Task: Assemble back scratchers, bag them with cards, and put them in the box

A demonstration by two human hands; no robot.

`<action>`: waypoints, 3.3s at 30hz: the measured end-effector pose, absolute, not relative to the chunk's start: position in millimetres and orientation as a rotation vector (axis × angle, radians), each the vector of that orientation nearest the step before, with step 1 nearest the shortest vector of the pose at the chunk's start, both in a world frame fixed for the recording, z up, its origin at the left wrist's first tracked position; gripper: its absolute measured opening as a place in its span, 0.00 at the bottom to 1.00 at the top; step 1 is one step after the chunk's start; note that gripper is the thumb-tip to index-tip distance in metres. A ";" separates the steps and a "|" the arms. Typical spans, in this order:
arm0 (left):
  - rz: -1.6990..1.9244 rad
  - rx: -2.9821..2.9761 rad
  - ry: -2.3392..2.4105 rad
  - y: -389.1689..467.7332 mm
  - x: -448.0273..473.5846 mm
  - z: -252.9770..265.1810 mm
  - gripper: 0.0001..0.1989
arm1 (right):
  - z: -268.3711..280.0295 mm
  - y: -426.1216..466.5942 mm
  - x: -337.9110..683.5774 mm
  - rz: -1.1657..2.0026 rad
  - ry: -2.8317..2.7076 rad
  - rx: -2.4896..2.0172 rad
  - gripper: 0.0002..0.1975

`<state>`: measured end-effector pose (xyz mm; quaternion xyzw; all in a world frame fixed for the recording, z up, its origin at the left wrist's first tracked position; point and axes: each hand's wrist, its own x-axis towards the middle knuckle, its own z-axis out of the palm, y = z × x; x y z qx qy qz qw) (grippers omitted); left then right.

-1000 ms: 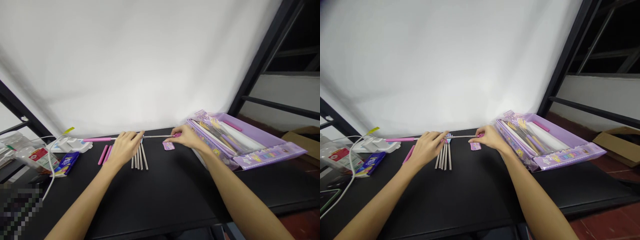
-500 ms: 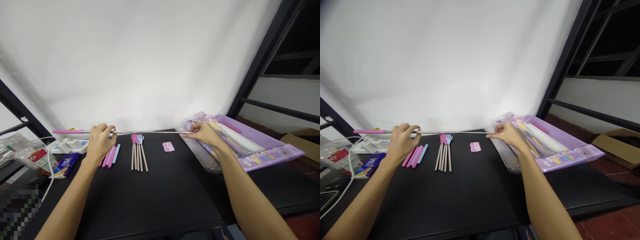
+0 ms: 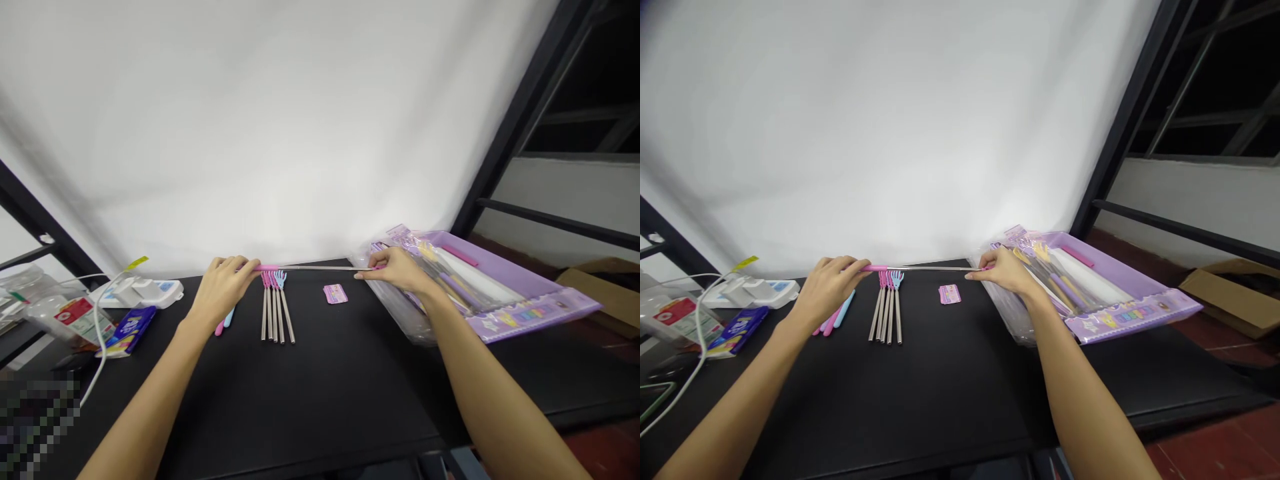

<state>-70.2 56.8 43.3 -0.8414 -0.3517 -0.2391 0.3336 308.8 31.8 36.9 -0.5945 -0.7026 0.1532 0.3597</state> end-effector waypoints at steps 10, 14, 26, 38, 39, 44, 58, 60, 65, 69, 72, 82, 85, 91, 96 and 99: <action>-0.699 -2.307 -0.602 37.7 -24.7 14.8 0.10 | 25.0 30.3 252.7 0.667 -1.966 -1.411 0.17; -0.690 -2.353 -0.657 30.6 -9.8 12.7 0.11 | 26.7 24.3 234.7 0.864 -1.957 -1.315 0.16; -0.648 -2.370 -1.045 39.4 -29.8 8.5 0.13 | 20.5 31.3 292.2 0.029 -1.595 -2.148 0.08; -0.650 -2.443 -1.025 35.5 -25.9 5.8 0.13 | 32.1 23.3 291.8 -0.152 -1.523 -2.322 0.07; -0.685 -2.467 -1.047 34.6 -24.9 6.3 0.13 | 34.1 23.4 291.3 -0.172 -1.520 -2.288 0.06; -1.129 -2.687 -1.342 24.1 -14.9 17.4 0.10 | 35.8 25.3 271.8 -0.161 -1.808 -1.754 0.06; -1.357 -3.021 -1.406 19.3 -14.8 24.8 0.17 | 32.1 23.2 250.6 0.946 -1.303 -1.139 0.29; -1.228 -3.097 -1.388 20.5 -20.3 26.3 0.17 | 27.1 27.4 257.1 1.105 -1.126 -1.203 0.27; -1.038 -3.227 -1.382 20.6 -25.0 25.9 0.16 | 26.6 27.6 262.2 1.302 -1.065 -1.331 0.13; -0.998 -3.224 -1.359 20.5 -25.0 25.5 0.16 | 28.9 26.5 258.5 1.228 -0.993 -1.334 0.19; -0.916 -3.228 -1.352 21.7 -27.4 25.9 0.17 | 26.3 28.6 259.3 1.249 -0.893 -1.246 0.18; -0.720 -3.051 -1.321 27.3 -33.4 24.9 0.17 | 22.8 31.0 267.8 1.502 -1.037 -0.943 0.12; -0.707 -3.023 -1.315 27.6 -34.8 24.0 0.16 | 24.5 30.8 266.3 1.534 -0.972 -0.994 0.16; -0.779 -2.977 -1.325 28.3 -37.3 26.1 0.16 | 24.6 26.3 265.3 1.516 -1.144 -0.987 0.18; -0.781 -2.960 -1.289 26.6 -36.4 27.5 0.17 | 21.5 29.7 264.0 1.309 -1.155 -1.040 0.10; -0.805 -2.948 -1.246 24.8 -32.7 25.6 0.17 | 19.4 32.6 263.5 1.176 -1.231 -1.049 0.13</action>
